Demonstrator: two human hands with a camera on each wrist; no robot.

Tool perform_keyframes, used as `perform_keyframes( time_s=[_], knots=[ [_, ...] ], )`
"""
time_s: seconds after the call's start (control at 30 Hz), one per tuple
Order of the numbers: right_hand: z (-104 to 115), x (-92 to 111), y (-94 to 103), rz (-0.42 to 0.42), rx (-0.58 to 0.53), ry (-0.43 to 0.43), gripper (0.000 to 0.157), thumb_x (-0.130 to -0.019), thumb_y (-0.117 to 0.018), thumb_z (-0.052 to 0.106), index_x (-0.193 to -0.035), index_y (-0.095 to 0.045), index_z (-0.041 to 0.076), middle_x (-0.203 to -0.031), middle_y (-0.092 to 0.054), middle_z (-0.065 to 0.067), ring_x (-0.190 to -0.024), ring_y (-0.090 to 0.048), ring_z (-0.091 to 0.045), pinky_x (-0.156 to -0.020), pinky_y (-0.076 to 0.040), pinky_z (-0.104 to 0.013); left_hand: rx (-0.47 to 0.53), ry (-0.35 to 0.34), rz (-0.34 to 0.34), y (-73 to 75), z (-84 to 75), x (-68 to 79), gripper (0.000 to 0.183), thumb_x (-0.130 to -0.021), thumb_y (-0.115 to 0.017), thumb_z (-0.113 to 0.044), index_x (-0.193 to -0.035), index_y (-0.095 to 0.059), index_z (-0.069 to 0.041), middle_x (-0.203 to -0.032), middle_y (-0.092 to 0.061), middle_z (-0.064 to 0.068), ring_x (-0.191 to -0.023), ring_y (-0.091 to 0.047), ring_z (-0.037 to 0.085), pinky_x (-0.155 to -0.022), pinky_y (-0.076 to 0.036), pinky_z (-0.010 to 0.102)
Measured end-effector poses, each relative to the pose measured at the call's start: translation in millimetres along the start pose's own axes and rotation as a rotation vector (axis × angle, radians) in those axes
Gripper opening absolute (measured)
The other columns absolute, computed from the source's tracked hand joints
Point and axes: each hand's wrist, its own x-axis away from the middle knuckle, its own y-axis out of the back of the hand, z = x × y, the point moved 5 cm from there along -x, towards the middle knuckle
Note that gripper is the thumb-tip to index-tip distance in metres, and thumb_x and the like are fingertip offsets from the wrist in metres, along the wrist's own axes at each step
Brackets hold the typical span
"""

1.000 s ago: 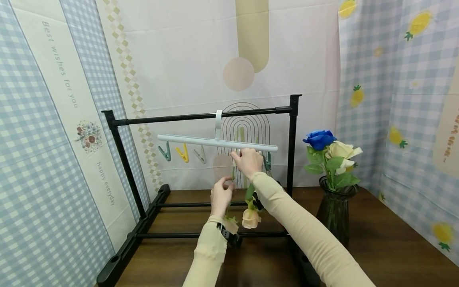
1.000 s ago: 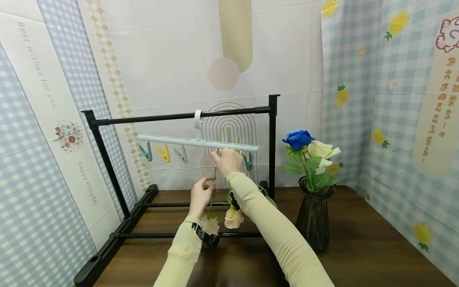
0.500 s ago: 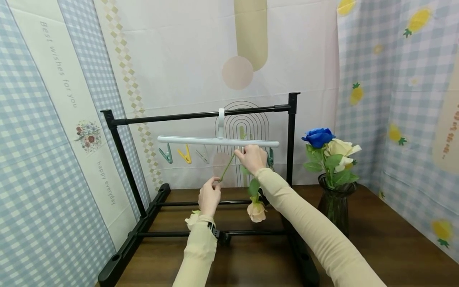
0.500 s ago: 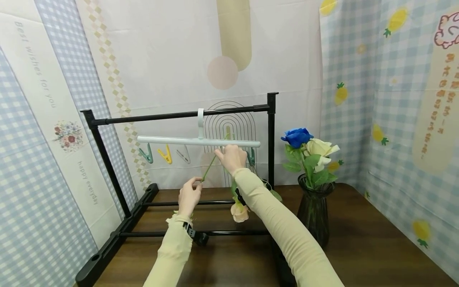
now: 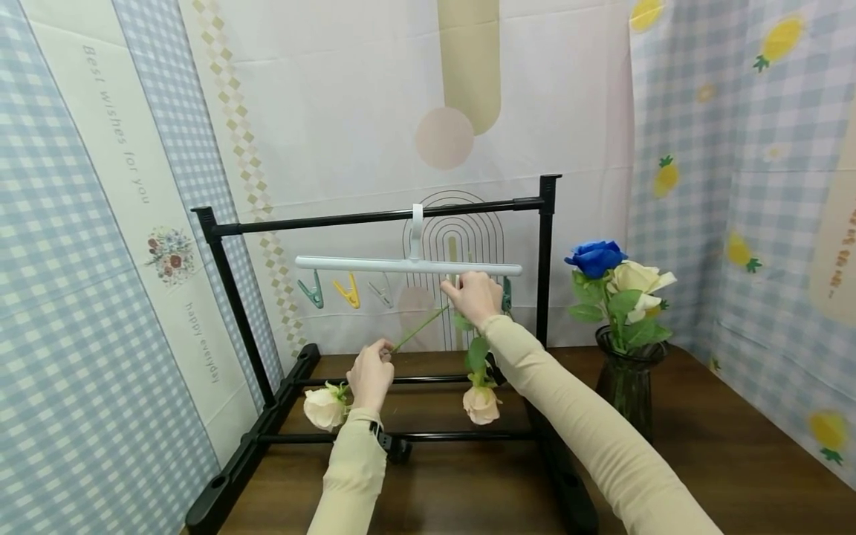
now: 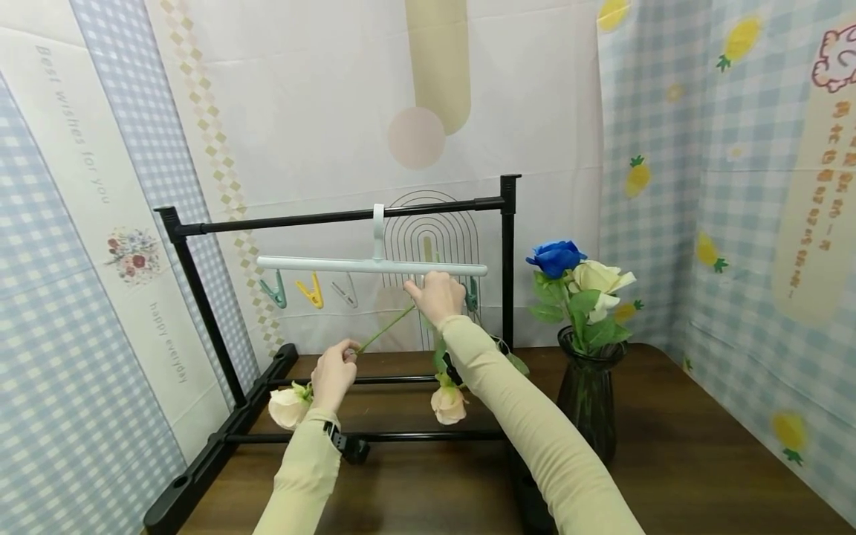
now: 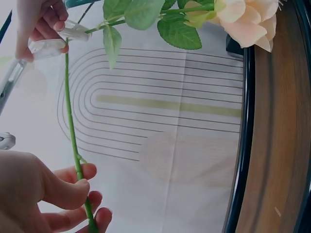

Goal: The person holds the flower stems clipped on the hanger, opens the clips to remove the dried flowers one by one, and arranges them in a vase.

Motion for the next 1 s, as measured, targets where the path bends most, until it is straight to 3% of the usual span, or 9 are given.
perform_keyframes(
  time_s=[0.2,0.4,0.63,0.87,1.0],
  knots=[
    [0.5,-1.2,2.3,-0.004,0.030,0.020,0.049,-0.092,-0.058,0.039,-0.051,-0.044,0.017,-0.045,-0.040,0.006,-0.040,-0.032,-0.007,-0.042,-0.024,-0.020,-0.065,-0.023,-0.014,7.4,1.8,1.6,0.033,-0.080,-0.055,0.003,-0.096,-0.074,-0.017,-0.090,-0.067,0.008,-0.085,-0.063,0.030,-0.074,-0.040,0.051],
    [-0.8,-2.2,4.4,0.001,0.016,0.004,0.050,-0.092,-0.058,0.040,-0.050,-0.043,0.017,-0.044,-0.040,0.006,-0.041,-0.032,-0.007,-0.041,-0.022,-0.020,-0.070,-0.048,-0.003,8.3,-2.0,4.5,0.034,-0.079,-0.054,0.005,-0.096,-0.075,-0.015,-0.089,-0.066,0.009,-0.085,-0.061,0.029,-0.078,-0.035,0.050],
    [-12.5,1.3,0.3,0.013,-0.068,-0.101,0.046,-0.088,-0.060,0.045,-0.055,-0.059,0.013,-0.048,-0.060,-0.001,-0.039,-0.046,-0.008,-0.041,-0.028,-0.022,-0.063,-0.109,-0.019,2.4,-10.3,11.2,0.035,-0.076,-0.054,0.006,-0.095,-0.074,-0.015,-0.087,-0.064,0.007,-0.086,-0.062,0.030,-0.077,-0.036,0.049],
    [-13.8,6.4,-5.7,0.031,-0.085,-0.127,0.041,-0.090,-0.058,0.045,-0.066,-0.063,0.012,-0.051,-0.061,-0.002,-0.042,-0.051,-0.010,-0.042,-0.032,-0.024,0.001,-0.240,0.086,-0.5,-31.9,19.7,0.026,-0.087,-0.060,-0.001,-0.100,-0.074,-0.018,-0.091,-0.063,0.005,-0.088,-0.061,0.028,-0.082,-0.037,0.052],
    [-13.7,10.6,-8.3,0.036,-0.097,-0.137,0.041,-0.092,-0.055,0.046,-0.069,-0.064,0.013,-0.054,-0.064,-0.002,-0.042,-0.053,-0.009,-0.045,-0.035,-0.024,-0.004,-0.311,0.109,-2.8,-45.6,24.4,0.027,-0.087,-0.061,0.001,-0.100,-0.075,-0.019,-0.092,-0.064,0.005,-0.088,-0.059,0.028,-0.082,-0.038,0.052]
  ],
)
